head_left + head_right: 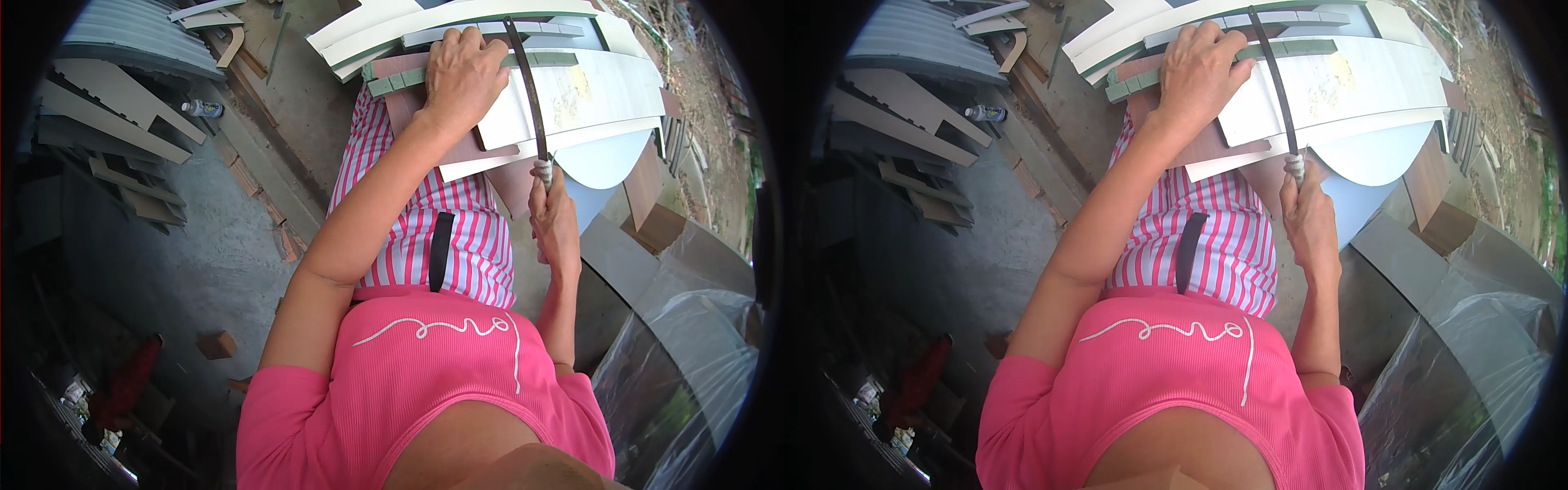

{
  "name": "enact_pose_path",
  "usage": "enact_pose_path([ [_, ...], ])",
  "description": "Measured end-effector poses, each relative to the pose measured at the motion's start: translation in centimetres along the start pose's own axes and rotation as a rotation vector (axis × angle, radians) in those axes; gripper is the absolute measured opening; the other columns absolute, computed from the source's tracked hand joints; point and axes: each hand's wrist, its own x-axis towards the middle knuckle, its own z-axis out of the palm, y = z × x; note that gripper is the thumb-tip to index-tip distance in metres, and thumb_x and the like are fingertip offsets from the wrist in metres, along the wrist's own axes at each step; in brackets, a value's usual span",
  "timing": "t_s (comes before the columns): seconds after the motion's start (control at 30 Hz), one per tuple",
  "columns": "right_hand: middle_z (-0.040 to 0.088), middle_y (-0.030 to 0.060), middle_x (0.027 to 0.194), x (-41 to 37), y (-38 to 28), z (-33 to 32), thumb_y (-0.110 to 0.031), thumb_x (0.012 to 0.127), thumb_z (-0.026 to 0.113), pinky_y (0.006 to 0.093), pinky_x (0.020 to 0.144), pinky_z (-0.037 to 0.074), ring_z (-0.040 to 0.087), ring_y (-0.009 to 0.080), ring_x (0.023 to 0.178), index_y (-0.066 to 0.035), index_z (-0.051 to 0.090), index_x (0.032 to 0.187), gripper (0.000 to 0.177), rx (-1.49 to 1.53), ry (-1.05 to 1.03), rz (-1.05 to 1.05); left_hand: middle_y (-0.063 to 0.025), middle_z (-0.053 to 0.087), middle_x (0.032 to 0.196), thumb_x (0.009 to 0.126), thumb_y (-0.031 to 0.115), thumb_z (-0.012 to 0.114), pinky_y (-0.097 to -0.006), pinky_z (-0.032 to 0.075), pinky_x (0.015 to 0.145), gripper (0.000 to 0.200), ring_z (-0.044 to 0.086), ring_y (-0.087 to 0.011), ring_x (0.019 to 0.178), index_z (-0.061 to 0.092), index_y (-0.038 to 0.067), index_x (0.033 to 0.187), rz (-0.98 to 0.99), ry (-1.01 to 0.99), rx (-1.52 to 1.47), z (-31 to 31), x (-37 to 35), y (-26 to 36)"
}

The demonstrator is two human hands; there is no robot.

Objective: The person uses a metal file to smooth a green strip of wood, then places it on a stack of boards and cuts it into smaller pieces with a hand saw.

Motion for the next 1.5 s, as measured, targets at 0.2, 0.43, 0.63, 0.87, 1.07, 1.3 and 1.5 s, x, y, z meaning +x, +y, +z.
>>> enact_pose_path([
  [0.2,0.048,0.0052,0.059,0.1,1.0,0.9,-0.028,0.102,0.039,0.0313,0.041,0.039,0.047,0.0125,0.043,-0.004,0.051,0.119,0.032,0.034,0.027,-0.070,-0.0059,0.057,0.087,0.072,0.023,0.078,-0.0404,0.046,0.071,0.024,0.056,-0.0272,0.086,0.066,0.011,0.089,0.008,0.008,0.023,0.0,-0.1,0.1],
  [0.43,0.058,0.0253,0.064,0.0,0.2,0.1,-0.025,0.101,0.043,0.0467,0.056,0.044,0.061,0.0418,0.058,-0.002,0.048,0.114,0.027,0.003,0.008,-0.008,-0.0053,0.057,0.086,0.072,0.023,0.078,-0.0400,0.046,0.070,0.024,0.055,-0.0266,0.086,0.066,0.011,0.089,0.024,0.005,0.017,-0.1,0.0,0.0],
  [0.63,0.060,0.0273,0.067,0.8,-0.8,-0.6,-0.023,0.100,0.045,0.0490,0.059,0.045,0.061,0.0467,0.064,0.000,0.048,0.115,0.028,-0.022,-0.007,-0.018,-0.0053,0.057,0.086,0.071,0.022,0.078,-0.0397,0.046,0.070,0.024,0.056,-0.0266,0.086,0.065,0.012,0.088,0.022,0.004,0.004,-0.2,-0.1,0.0],
  [0.87,0.062,0.0320,0.077,2.9,-2.5,-0.4,-0.020,0.099,0.047,0.0529,0.062,0.046,0.061,0.0512,0.075,0.004,0.047,0.113,0.028,-0.073,0.028,-0.104,-0.0052,0.057,0.087,0.071,0.022,0.078,-0.0398,0.046,0.070,0.024,0.056,-0.0265,0.086,0.066,0.012,0.088,0.020,0.003,0.008,-0.3,-0.1,0.1],
  [1.07,0.061,0.0325,0.075,1.7,-1.0,0.0,-0.018,0.098,0.048,0.0529,0.061,0.045,0.060,0.0518,0.074,0.003,0.047,0.114,0.026,-0.074,0.059,-0.127,-0.0053,0.058,0.087,0.072,0.024,0.077,-0.0410,0.046,0.071,0.022,0.056,-0.0266,0.086,0.066,0.012,0.087,-0.031,-0.025,0.027,-0.4,-0.1,0.4],
  [1.3,0.060,0.0311,0.072,-0.9,0.6,-0.2,-0.018,0.099,0.048,0.0525,0.060,0.044,0.060,0.0509,0.073,-0.002,0.049,0.114,0.022,-0.055,0.041,-0.059,-0.0055,0.058,0.088,0.072,0.024,0.077,-0.0408,0.046,0.072,0.023,0.056,-0.0269,0.087,0.068,0.012,0.090,-0.017,-0.034,0.006,-0.1,0.0,0.2],
  [1.5,0.061,0.0310,0.072,1.3,-0.7,-0.3,-0.018,0.099,0.048,0.0525,0.060,0.044,0.061,0.0506,0.071,0.002,0.048,0.112,0.024,-0.078,0.063,-0.133,-0.0053,0.058,0.087,0.071,0.023,0.078,-0.0405,0.046,0.073,0.024,0.056,-0.0265,0.088,0.067,0.013,0.090,0.010,-0.007,-0.001,-0.3,-0.1,-0.2],
])
